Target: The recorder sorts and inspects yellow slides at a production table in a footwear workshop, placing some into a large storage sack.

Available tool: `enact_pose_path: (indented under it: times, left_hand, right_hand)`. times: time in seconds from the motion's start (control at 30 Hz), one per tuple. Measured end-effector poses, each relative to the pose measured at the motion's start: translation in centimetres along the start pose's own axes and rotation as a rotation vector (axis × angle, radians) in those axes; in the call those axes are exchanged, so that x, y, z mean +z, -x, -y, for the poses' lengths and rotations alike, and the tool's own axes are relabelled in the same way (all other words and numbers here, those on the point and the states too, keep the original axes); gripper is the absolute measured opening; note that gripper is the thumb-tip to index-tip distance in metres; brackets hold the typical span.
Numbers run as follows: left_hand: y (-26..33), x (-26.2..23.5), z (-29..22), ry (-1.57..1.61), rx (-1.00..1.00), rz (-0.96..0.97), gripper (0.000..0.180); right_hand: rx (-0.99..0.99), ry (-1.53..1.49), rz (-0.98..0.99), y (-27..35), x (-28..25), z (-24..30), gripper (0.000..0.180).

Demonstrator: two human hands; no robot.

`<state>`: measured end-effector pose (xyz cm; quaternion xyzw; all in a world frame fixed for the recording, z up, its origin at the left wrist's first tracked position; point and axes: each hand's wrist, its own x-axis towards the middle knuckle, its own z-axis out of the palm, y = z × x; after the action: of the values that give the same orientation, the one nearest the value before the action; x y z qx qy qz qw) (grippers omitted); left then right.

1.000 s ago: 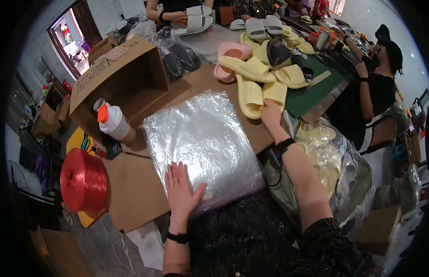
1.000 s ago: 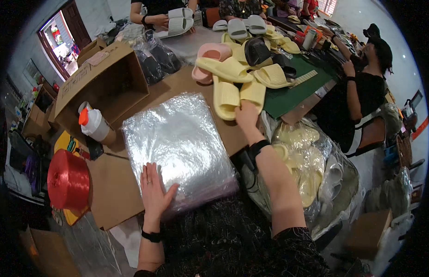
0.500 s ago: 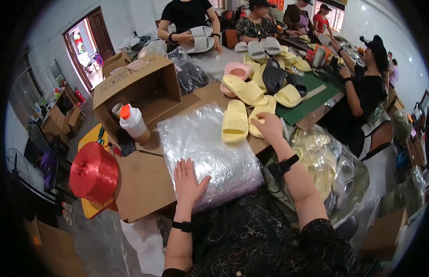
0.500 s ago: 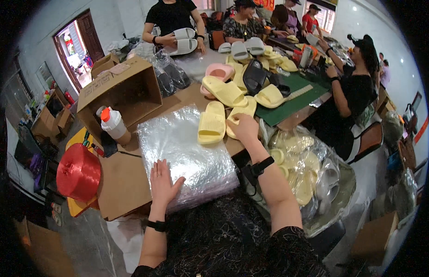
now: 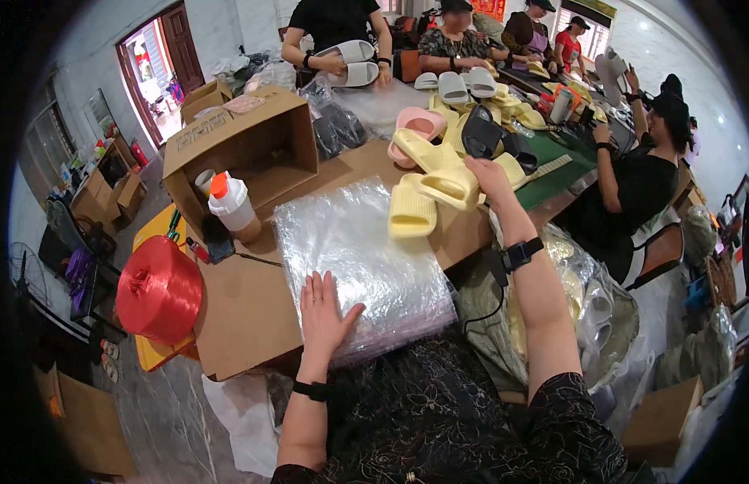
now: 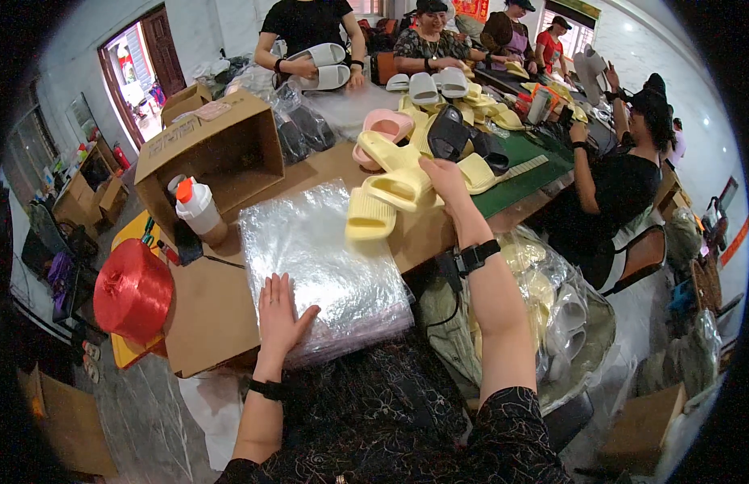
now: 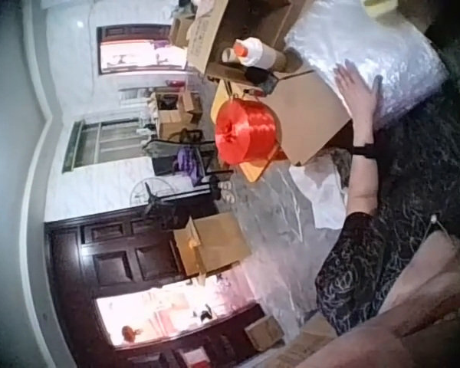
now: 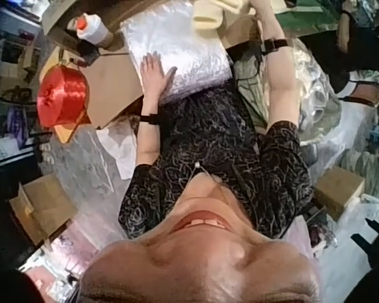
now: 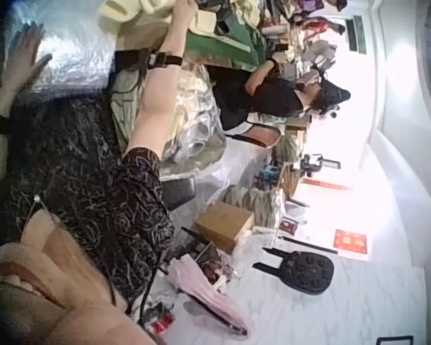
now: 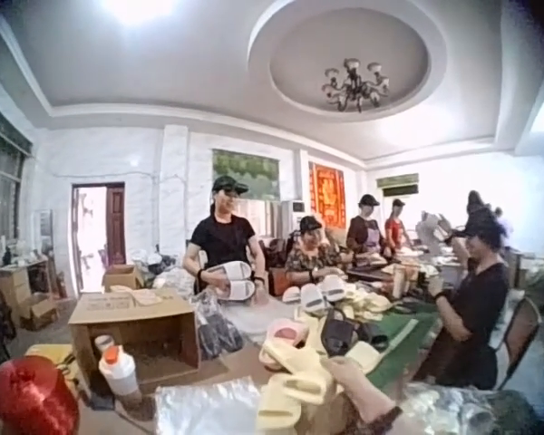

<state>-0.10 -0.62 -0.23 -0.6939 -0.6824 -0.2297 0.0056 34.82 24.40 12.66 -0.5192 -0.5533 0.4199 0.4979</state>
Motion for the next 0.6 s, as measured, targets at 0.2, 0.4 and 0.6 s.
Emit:
enact_pose_path:
  times: [0.2, 0.4, 0.6]
  left_hand:
    - [0.2, 0.5, 0.6, 0.015, 0.037, -0.072, 0.094]
    - [0.3, 0.7, 0.4, -0.015, 0.027, -0.051, 0.096]
    - [0.2, 1.2, 1.2, -0.013, 0.029, 0.007, 0.093]
  right_hand:
    - [-0.083, -0.504, 0.363, 8.3, 5.0, 12.3, 0.036]
    - [-0.304, -0.346, 0.494, 8.5, 9.2, 11.5, 0.058]
    - [-0.103, -0.359, 0.450, 7.8, 14.3, 5.4, 0.064]
